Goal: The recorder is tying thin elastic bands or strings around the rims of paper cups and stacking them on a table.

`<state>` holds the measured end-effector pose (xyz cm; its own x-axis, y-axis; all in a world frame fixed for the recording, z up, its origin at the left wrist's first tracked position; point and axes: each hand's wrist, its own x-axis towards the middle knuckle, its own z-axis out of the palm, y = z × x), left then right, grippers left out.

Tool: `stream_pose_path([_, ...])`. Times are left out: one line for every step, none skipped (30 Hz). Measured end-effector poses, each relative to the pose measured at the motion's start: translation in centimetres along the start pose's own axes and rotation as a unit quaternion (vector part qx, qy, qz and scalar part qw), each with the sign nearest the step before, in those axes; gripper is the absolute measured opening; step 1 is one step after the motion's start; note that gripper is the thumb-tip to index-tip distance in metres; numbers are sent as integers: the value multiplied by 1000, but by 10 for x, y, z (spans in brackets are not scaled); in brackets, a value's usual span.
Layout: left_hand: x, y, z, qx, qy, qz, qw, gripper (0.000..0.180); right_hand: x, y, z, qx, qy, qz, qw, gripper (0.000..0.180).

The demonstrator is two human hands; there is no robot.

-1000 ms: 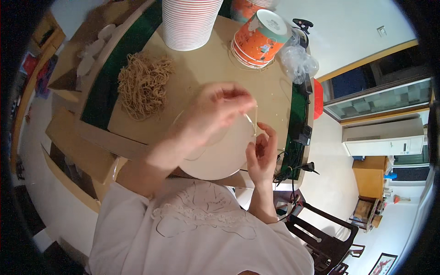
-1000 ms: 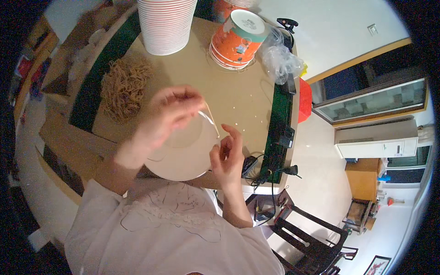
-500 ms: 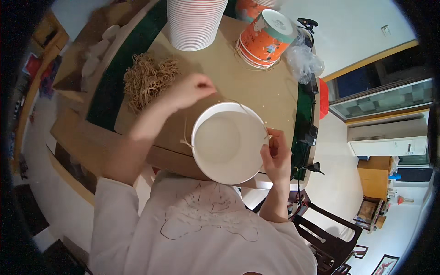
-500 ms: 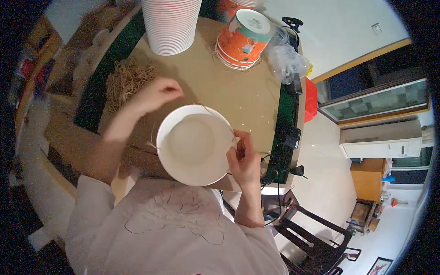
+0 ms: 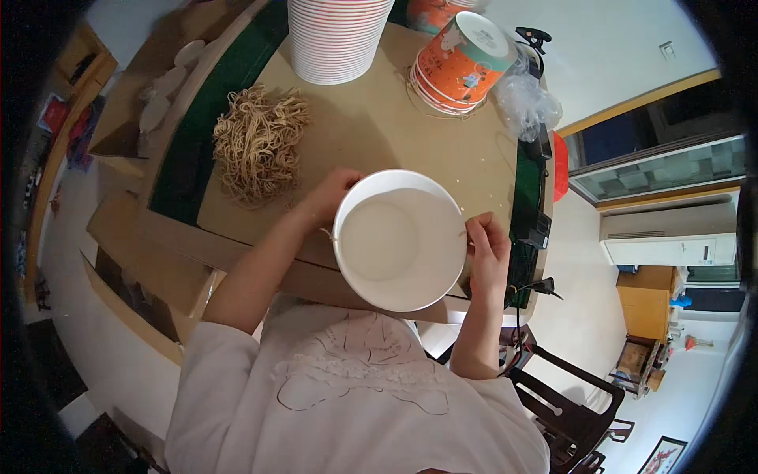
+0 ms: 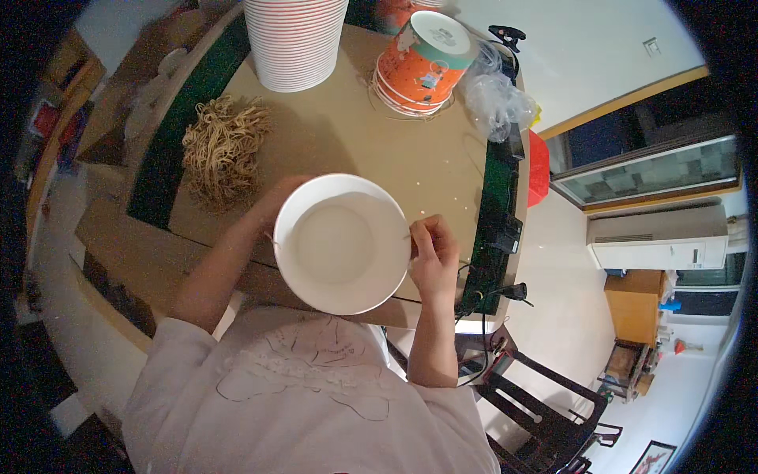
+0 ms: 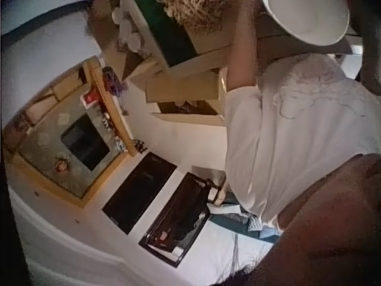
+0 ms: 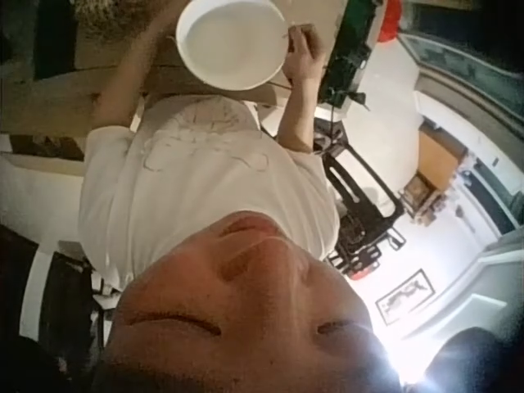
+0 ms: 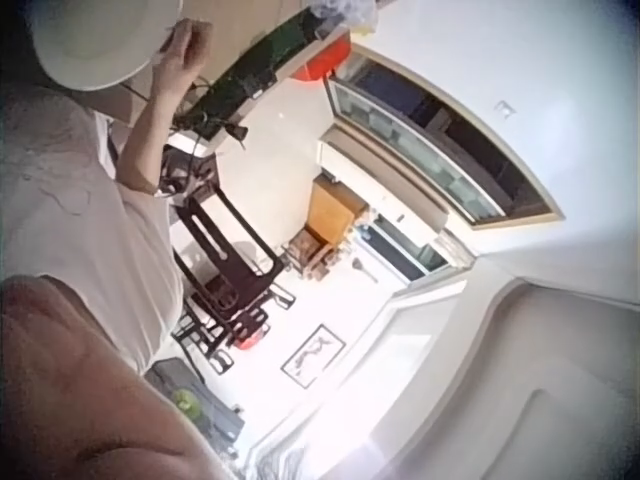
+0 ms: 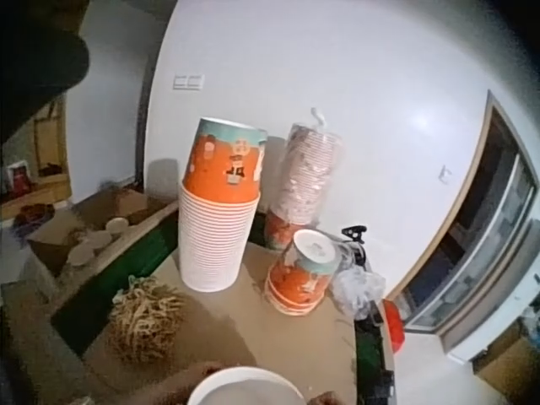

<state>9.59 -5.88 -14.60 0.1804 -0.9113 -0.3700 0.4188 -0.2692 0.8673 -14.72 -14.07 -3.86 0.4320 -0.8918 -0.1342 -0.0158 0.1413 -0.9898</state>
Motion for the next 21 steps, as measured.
stream_pose_path([3,-11,-8,44,10,33,998,16,1,3,-2,0,-2,1,1000,17])
stream_pose_path([5,-22,-15,88,20,65,994,16,3,10,-6,-35,-26,4,999,16])
stream_pose_path([1,-20,-13,89,17,62,994,16,4,19,-13,-68,-43,9,997,15])
stream_pose_path([-9,-14,-9,57,36,39,997,17,6,29,-20,-67,-40,10,997,15])
stream_pose_path([-16,-12,-6,25,55,15,998,19,6,39,-28,-89,-60,16,994,12])
stream_pose_path([-19,-18,-11,25,58,15,998,19,6,43,-31,-111,-86,20,990,12])
stream_pose_path([-21,-29,-21,113,43,55,991,19,2,36,-26,-110,-89,21,990,12])
stream_pose_path([-25,-38,-30,201,27,95,975,20,-4,23,-20,-67,-65,69,993,15])
stream_pose_path([-29,-39,-34,202,25,94,975,20,-9,11,-15,-24,-35,115,992,22])
stream_pose_path([-35,-38,-37,217,6,71,974,21,-12,4,-16,-22,-34,114,993,22])
stream_pose_path([-40,-36,-37,233,-12,48,971,23,-15,-3,-20,-13,-76,118,990,25])
stream_pose_path([-48,-28,-29,236,-13,51,970,23,-17,-10,-22,-4,-118,121,986,30])
stream_pose_path([-58,-17,-17,156,-18,51,986,23,-19,-15,-22,-1,-115,117,987,30])
stream_pose_path([-63,-6,-9,75,-22,51,996,24,-20,-20,-21,-82,-152,105,979,31])
stream_pose_path([-66,1,-8,79,-24,55,995,24,-20,-23,-20,-164,-190,91,964,32])
stream_pose_path([-67,9,-8,109,-35,30,993,26,-18,-23,-22,-179,-190,94,961,33])
stream_pose_path([-66,16,-8,139,-46,6,989,27,-15,-22,-25,-179,-188,88,962,33])
stream_pose_path([-64,22,-7,142,-49,13,989,27,-12,-22,-30,-190,-195,53,961,33])
stream_pose_path([-60,29,-6,186,-12,-20,982,29,-10,-24,-35,-202,-202,19,958,33])
stream_pose_path([-58,37,-6,228,27,-51,972,30,-8,-31,-40,-234,-194,23,952,33])
stream_pose_path([-59,48,-1,214,26,-61,974,32,-6,-36,-43,-237,-184,-3,954,33])
